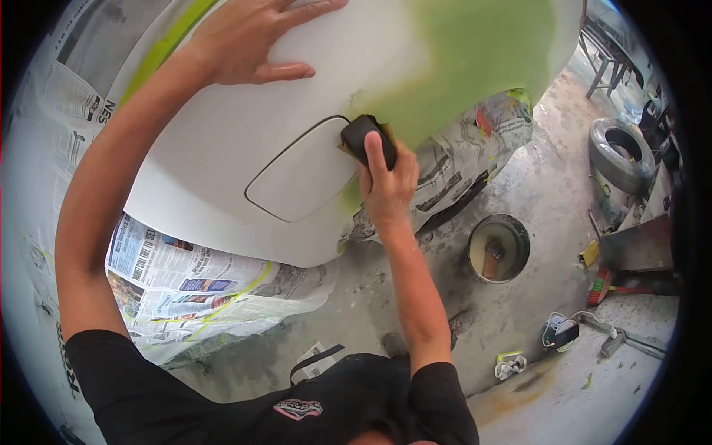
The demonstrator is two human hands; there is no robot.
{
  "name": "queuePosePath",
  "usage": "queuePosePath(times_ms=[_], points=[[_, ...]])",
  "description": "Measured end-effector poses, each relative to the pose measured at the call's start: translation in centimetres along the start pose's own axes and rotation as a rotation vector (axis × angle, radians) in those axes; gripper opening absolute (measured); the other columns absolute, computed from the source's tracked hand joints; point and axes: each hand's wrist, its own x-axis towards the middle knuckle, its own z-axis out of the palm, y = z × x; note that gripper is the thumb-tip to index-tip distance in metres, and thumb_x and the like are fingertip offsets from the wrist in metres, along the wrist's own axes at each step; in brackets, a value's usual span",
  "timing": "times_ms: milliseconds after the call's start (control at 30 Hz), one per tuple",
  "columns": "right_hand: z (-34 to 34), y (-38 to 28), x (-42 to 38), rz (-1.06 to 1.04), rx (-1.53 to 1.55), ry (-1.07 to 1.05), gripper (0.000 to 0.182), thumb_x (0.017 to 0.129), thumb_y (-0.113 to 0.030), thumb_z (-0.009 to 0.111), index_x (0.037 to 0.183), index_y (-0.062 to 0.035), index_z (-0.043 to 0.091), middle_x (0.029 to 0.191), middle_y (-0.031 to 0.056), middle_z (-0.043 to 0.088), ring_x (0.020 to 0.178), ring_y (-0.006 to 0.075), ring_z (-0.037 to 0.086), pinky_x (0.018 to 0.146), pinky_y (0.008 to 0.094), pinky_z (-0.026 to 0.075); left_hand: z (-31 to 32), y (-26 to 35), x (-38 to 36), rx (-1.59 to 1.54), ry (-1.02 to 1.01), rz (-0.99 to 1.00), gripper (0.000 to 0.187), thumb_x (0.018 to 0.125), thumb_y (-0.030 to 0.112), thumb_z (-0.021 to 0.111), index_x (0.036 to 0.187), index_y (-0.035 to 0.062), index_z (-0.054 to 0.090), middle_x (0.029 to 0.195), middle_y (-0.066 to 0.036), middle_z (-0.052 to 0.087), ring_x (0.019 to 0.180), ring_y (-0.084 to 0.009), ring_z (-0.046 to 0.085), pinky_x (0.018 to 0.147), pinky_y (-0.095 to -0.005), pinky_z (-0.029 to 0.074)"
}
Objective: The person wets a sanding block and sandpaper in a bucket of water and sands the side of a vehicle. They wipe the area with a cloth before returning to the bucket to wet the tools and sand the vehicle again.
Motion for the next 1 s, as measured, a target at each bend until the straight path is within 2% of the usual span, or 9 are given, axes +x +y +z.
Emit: queuePosePath(times_ms=[100,233,300,467,600,700,833,933,1000], points=[[1.4,3.2,7.1,0.043,-0.033,-0.009,0.061,0.09,-0.021,0.073,0.147,-0.0297,0.054,0.102,0.0138,0.062,0.088,0.0364,0.064,0.073,0.0471,0.054,0.3,0.1,0.1,-0.011,0.004,0.006,0.094,0.085,0.061,0.068,0.158,0.0134,0.033,0.164,-0.015,0.028,0.153,-0.0358,0.021,0.125,-0.0616,0.015],[0.3,5.0,14.8,0.538,-0.054,-0.215,0.064,0.093,-0.02,0.069,0.153,-0.0157,0.045,0.134,0.0249,0.058,0.11,0.0462,0.062,0.091,0.0499,0.052,-0.4,0.1,0.4,0.018,-0.024,0.004,0.095,0.084,0.062,0.068,0.158,0.0131,0.033,0.164,-0.016,0.028,0.154,-0.0358,0.02,0.125,-0.0609,0.016],[1.1,3.1,9.2,0.301,-0.029,-0.037,0.069,0.088,-0.024,0.072,0.153,-0.0232,0.046,0.112,0.0204,0.059,0.097,0.0412,0.062,0.078,0.0505,0.054,-0.7,0.3,0.3,0.005,-0.029,-0.005,0.095,0.084,0.062,0.068,0.157,0.013,0.033,0.164,-0.016,0.028,0.154,-0.0358,0.02,0.125,-0.0605,0.016],[-0.4,1.7,2.1,0.015,-0.048,-0.094,0.062,0.096,-0.025,0.066,0.152,-0.0097,0.044,0.139,0.0273,0.056,0.104,0.0476,0.062,0.087,0.0513,0.052,-0.7,0.2,0.2,0.006,-0.053,-0.027,0.095,0.084,0.062,0.069,0.158,0.0139,0.033,0.164,-0.016,0.028,0.154,-0.0357,0.02,0.125,-0.0601,0.016],[0.3,11.7,13.5,0.529,-0.078,-0.063,0.061,0.097,-0.027,0.066,0.152,-0.0126,0.045,0.137,0.0277,0.056,0.104,0.0473,0.061,0.087,0.053,0.051,-0.8,0.6,0.5,0.038,-0.066,-0.019,0.095,0.084,0.062,0.069,0.158,0.0151,0.033,0.164,-0.015,0.028,0.155,-0.0347,0.019,0.125,-0.0593,0.016],[-0.5,7.8,12.4,0.636,-0.062,-0.152,0.061,0.097,-0.027,0.066,0.153,-0.0163,0.044,0.135,0.0271,0.056,0.109,0.0472,0.061,0.09,0.0517,0.052,-0.9,0.7,0.6,0.059,-0.079,-0.039,0.095,0.084,0.062,0.07,0.158,0.0159,0.033,0.164,-0.015,0.028,0.155,-0.0337,0.019,0.126,-0.0585,0.016],[-0.4,-1.2,0.1,0.276,-0.006,-0.128,0.07,0.09,-0.022,0.072,0.154,-0.0273,0.044,0.141,0.0243,0.054,0.119,0.0443,0.06,0.088,0.0466,0.055,-1.3,0.6,0.3,0.01,-0.057,-0.029,0.095,0.084,0.062,0.07,0.159,0.017,0.033,0.165,-0.014,0.027,0.155,-0.0331,0.02,0.126,-0.0579,0.015],[-0.3,3.9,4.4,0.103,-0.001,-0.072,0.07,0.091,-0.026,0.071,0.155,-0.0289,0.042,0.13,0.022,0.058,0.11,0.0434,0.063,0.081,0.0479,0.055,-0.7,0.7,0.5,0.027,-0.063,-0.017,0.094,0.084,0.061,0.07,0.158,0.0171,0.033,0.165,-0.014,0.027,0.155,-0.0341,0.02,0.126,-0.0585,0.015],[0.3,7.6,8.3,0.351,-0.025,-0.104,0.069,0.093,-0.025,0.071,0.155,-0.0217,0.041,0.135,0.0244,0.057,0.109,0.0431,0.061,0.085,0.0482,0.054,-0.8,0.8,0.6,0.044,-0.067,-0.027,0.094,0.084,0.062,0.069,0.158,0.0171,0.033,0.165,-0.014,0.027,0.154,-0.0349,0.02,0.125,-0.059,0.016]])
